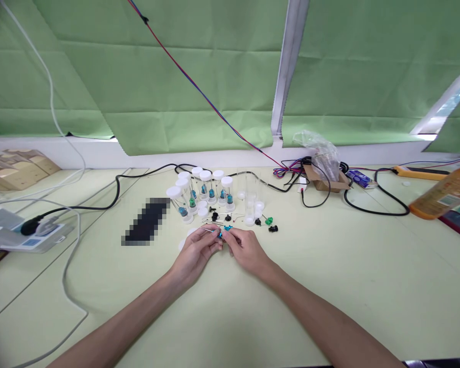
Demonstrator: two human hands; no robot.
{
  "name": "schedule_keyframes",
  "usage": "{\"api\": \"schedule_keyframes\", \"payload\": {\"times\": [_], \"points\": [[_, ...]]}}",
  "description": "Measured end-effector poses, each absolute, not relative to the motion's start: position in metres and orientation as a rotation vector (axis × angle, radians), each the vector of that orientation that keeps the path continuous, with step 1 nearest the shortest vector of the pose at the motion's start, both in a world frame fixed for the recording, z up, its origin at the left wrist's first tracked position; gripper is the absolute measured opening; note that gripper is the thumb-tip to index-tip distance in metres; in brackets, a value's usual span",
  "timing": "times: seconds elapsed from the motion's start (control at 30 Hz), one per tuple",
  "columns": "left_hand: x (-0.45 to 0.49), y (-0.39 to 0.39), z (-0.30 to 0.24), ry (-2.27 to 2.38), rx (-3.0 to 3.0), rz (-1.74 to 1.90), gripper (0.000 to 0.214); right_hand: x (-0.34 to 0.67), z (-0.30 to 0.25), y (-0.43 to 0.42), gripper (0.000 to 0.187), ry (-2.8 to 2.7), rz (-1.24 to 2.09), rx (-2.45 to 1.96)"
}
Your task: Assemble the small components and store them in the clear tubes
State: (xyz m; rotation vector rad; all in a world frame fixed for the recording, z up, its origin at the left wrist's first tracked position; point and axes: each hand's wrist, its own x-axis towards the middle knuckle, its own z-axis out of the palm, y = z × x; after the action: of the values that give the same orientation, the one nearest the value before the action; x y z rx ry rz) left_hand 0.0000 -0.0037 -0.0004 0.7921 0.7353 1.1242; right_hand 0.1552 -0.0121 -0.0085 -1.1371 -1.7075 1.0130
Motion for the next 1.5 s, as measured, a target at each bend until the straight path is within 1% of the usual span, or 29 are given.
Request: {"api": "schedule_keyframes", "payload": {"times": [0.2, 0.37, 0.43, 0.77, 0.87, 1.03, 1.1, 1.5], "points": [[-0.0004, -0.0049, 0.0005, 0.732, 0.799, 1.128, 0.014, 0.1557, -0.009, -0.0109, 0.044, -1.702, 1.003, -1.145], [0.0006, -0.0046, 0.0006, 0.746, 0.782, 1.152, 0.014, 0.1544, -0.0103, -0.0115, 0.03, -1.664, 1.064, -1.109], [0.001, -0.0045, 0.0005, 0.751, 0.775, 1.162, 0.014, 0.1539, -0.0106, -0.0116, 0.028, -1.678, 1.054, -1.1], [0.0005, -0.0054, 0.0003, 0.732, 0.79, 1.139, 0.014, 0.1567, -0.0097, -0.0111, 0.042, -1.73, 1.014, -1.129], [0.0006, -0.0054, 0.0009, 0.732, 0.784, 1.142, 0.013, 0.156, -0.0099, -0.0109, 0.041, -1.716, 1.019, -1.131], [0.0014, -0.0046, 0.0017, 0.745, 0.776, 1.16, 0.014, 0.1544, -0.0104, -0.0113, 0.029, -1.684, 1.04, -1.116], [0.0016, -0.0043, 0.0021, 0.756, 0.771, 1.162, 0.014, 0.1544, -0.0104, -0.0114, 0.028, -1.691, 1.032, -1.112], [0.0005, -0.0056, 0.0016, 0.73, 0.785, 1.137, 0.014, 0.156, -0.0095, -0.011, 0.041, -1.729, 1.008, -1.121]]}}
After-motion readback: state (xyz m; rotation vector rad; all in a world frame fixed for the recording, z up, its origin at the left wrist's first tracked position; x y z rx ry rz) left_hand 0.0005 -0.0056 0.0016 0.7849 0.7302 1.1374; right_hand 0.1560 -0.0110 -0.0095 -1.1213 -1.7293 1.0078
